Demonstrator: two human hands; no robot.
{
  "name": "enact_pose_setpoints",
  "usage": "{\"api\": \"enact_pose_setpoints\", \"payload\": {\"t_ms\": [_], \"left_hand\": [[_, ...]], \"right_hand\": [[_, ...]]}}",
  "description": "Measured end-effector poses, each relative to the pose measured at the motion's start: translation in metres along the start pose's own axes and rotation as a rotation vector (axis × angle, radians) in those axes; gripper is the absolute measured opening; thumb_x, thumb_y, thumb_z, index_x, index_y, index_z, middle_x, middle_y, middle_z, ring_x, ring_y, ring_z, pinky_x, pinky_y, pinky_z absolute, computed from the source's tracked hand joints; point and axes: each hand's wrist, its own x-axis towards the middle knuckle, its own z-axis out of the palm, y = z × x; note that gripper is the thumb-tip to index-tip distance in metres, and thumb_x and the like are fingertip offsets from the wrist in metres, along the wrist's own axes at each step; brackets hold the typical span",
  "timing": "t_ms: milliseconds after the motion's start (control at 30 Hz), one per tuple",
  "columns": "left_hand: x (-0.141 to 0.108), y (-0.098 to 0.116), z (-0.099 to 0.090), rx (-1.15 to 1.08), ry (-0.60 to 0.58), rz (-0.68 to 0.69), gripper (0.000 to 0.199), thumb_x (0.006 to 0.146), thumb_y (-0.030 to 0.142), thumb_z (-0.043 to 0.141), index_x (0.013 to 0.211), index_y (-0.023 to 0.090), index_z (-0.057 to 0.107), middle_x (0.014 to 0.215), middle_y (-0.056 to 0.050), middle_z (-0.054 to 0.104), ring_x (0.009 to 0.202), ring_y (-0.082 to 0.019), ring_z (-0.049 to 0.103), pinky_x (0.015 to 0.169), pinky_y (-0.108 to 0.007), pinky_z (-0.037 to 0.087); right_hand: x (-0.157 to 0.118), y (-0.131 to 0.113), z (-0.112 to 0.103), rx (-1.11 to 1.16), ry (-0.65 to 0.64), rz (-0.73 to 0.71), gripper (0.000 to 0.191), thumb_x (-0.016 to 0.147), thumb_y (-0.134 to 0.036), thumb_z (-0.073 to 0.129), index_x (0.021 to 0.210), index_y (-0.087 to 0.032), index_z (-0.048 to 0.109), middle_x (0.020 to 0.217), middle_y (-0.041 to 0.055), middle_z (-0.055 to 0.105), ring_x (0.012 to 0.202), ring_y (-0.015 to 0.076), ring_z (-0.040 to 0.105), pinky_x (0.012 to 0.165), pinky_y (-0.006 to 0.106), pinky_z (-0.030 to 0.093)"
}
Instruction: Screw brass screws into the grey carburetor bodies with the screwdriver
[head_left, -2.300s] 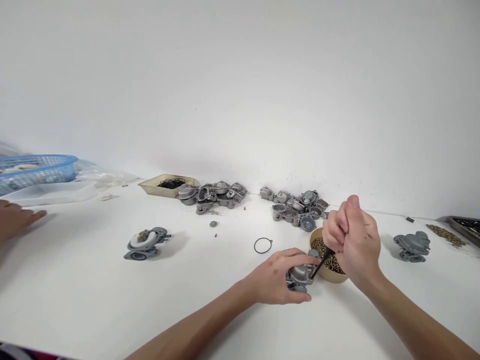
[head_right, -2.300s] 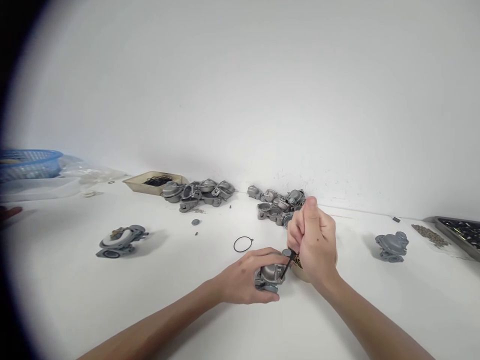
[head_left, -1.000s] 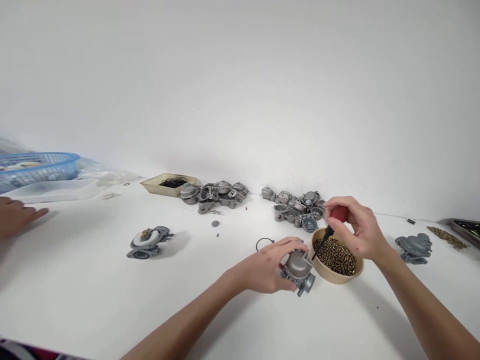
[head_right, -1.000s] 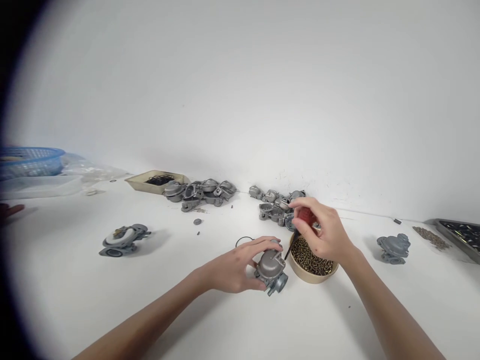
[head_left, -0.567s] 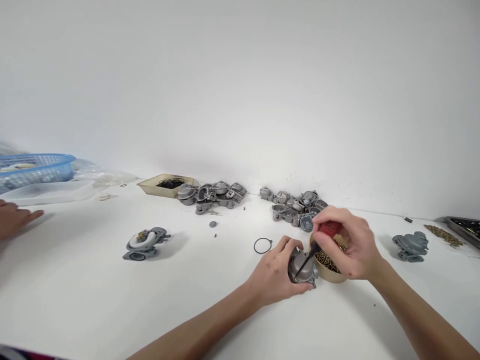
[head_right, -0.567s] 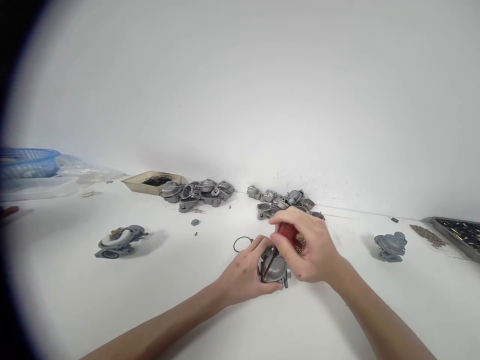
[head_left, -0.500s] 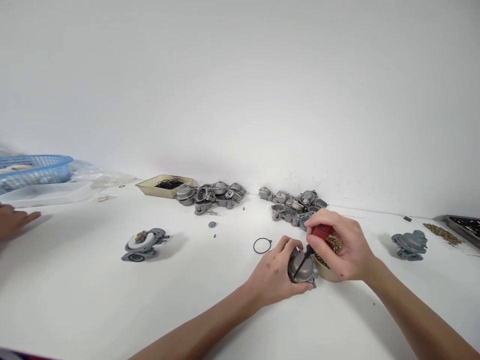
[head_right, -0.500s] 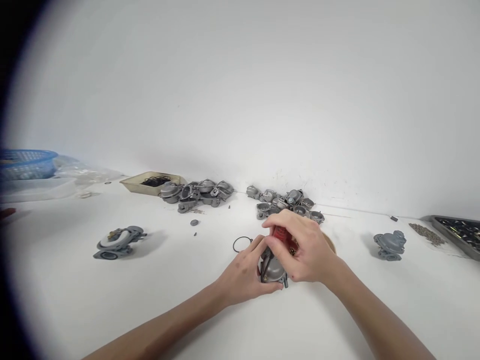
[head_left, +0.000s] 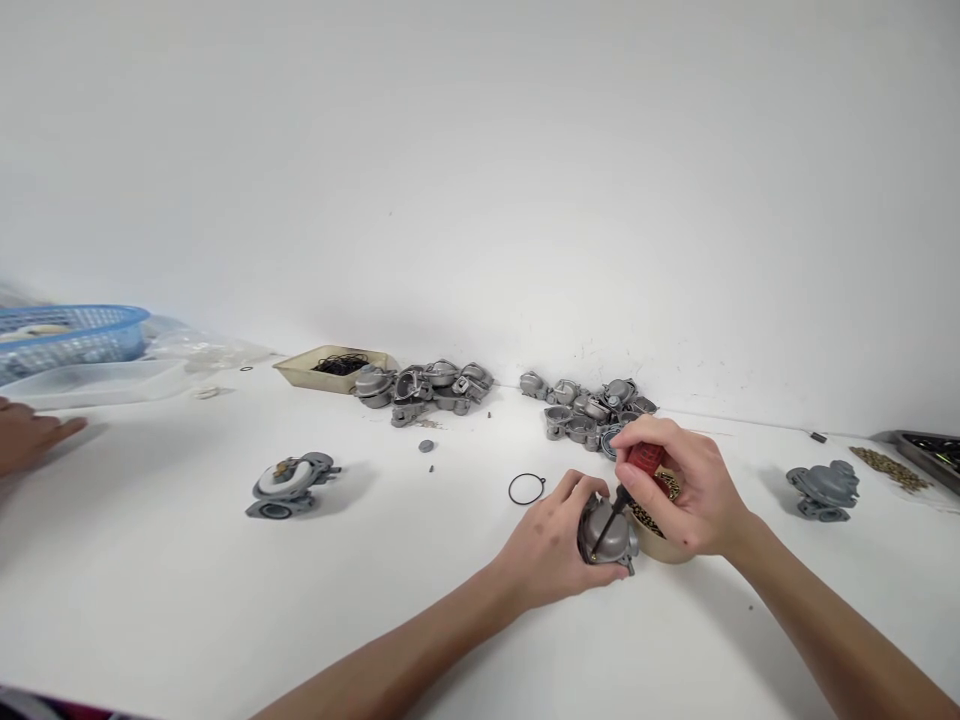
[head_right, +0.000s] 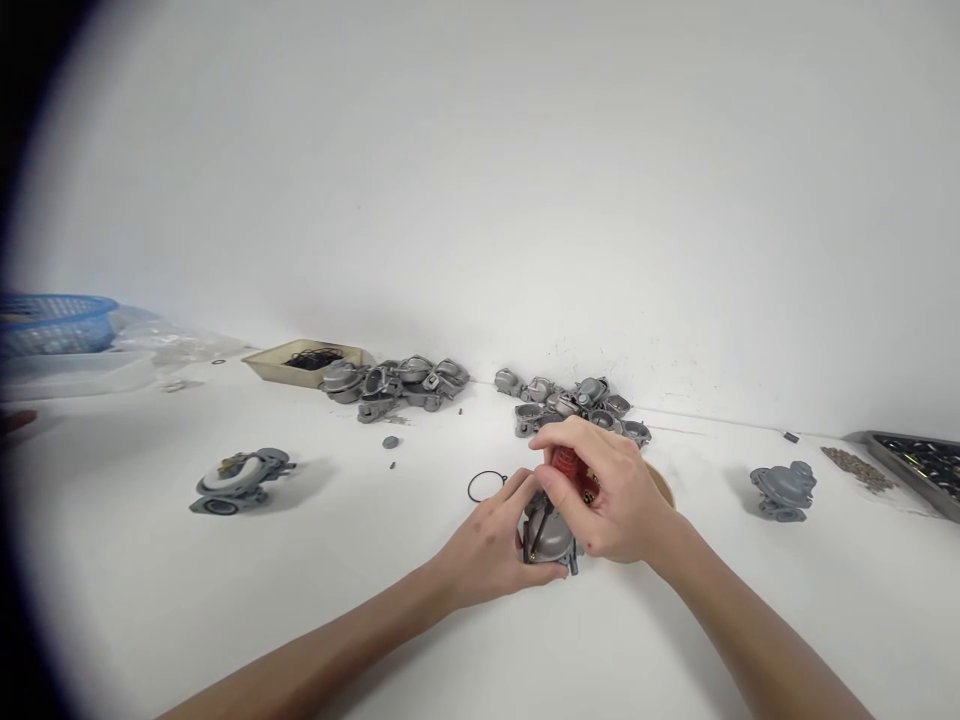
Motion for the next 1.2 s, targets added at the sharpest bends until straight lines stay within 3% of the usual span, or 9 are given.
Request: {"api": "enact_pose_setpoints", "payload": {"t_ms": [533, 633, 733, 800, 900, 1100, 1200], "left_hand": [[0.000, -0.003, 0.002, 0.009, 0.002, 0.006, 0.072, 0.064, 0.037, 0.094, 0.119, 0.025, 0.048, 0.112, -0.004, 0.057, 0.087, -0.025, 0.065, 0.068, -0.037, 0.057], [-0.001, -0.005, 0.003, 0.010, 0.012, 0.019, 0.073, 0.066, 0.038, 0.093, 0.122, 0.026, 0.049, 0.114, -0.004, 0.058, 0.090, -0.026, 0.066, 0.070, -0.039, 0.059], [-0.001, -0.006, 0.004, -0.015, 0.023, 0.037, 0.087, 0.066, 0.037, 0.092, 0.137, 0.029, 0.042, 0.119, -0.005, 0.059, 0.099, -0.029, 0.067, 0.078, -0.042, 0.061], [-0.001, -0.007, 0.004, -0.030, 0.017, 0.045, 0.096, 0.067, 0.036, 0.092, 0.145, 0.031, 0.036, 0.122, -0.006, 0.058, 0.102, -0.030, 0.067, 0.080, -0.043, 0.062], [-0.001, -0.006, 0.003, -0.024, 0.002, 0.040, 0.089, 0.068, 0.038, 0.091, 0.142, 0.030, 0.042, 0.123, -0.007, 0.058, 0.101, -0.030, 0.068, 0.078, -0.043, 0.063], [-0.001, -0.005, 0.002, -0.011, -0.006, 0.033, 0.093, 0.067, 0.038, 0.091, 0.144, 0.028, 0.040, 0.128, -0.009, 0.058, 0.114, -0.035, 0.065, 0.086, -0.048, 0.062], [-0.001, -0.005, 0.001, -0.015, -0.021, 0.004, 0.081, 0.067, 0.037, 0.092, 0.134, 0.025, 0.048, 0.120, -0.007, 0.059, 0.104, -0.032, 0.067, 0.082, -0.046, 0.062]], "right_hand": [[-0.002, 0.002, -0.005, 0.099, -0.090, -0.004, 0.028, 0.099, -0.013, 0.053, 0.125, -0.025, 0.056, 0.087, 0.0010, 0.062, 0.070, 0.0137, 0.056, 0.062, 0.030, 0.046], [0.000, -0.001, -0.010, 0.210, -0.178, 0.032, 0.039, 0.099, -0.014, 0.048, 0.136, -0.026, 0.055, 0.112, 0.0063, 0.067, 0.087, 0.0174, 0.065, 0.077, 0.036, 0.055], [0.000, -0.001, -0.011, 0.332, -0.216, 0.123, 0.050, 0.101, -0.013, 0.050, 0.148, -0.030, 0.048, 0.133, 0.0076, 0.064, 0.104, 0.0187, 0.068, 0.085, 0.036, 0.061], [-0.002, 0.001, -0.009, 0.336, -0.178, 0.157, 0.053, 0.100, -0.012, 0.057, 0.148, -0.034, 0.049, 0.128, 0.0048, 0.067, 0.101, 0.0167, 0.070, 0.082, 0.031, 0.063], [-0.003, 0.003, -0.005, 0.257, -0.102, 0.115, 0.055, 0.095, -0.014, 0.071, 0.143, -0.035, 0.056, 0.115, 0.0018, 0.071, 0.090, 0.0148, 0.072, 0.078, 0.028, 0.064], [0.000, 0.000, -0.008, 0.412, -0.157, 0.144, 0.051, 0.100, -0.008, 0.057, 0.144, -0.034, 0.058, 0.128, 0.0059, 0.068, 0.107, 0.0198, 0.072, 0.088, 0.038, 0.066], [0.002, 0.002, -0.008, 0.271, -0.041, 0.061, 0.052, 0.091, -0.013, 0.078, 0.137, -0.035, 0.066, 0.099, 0.0006, 0.073, 0.091, 0.0176, 0.070, 0.084, 0.036, 0.065]]}}
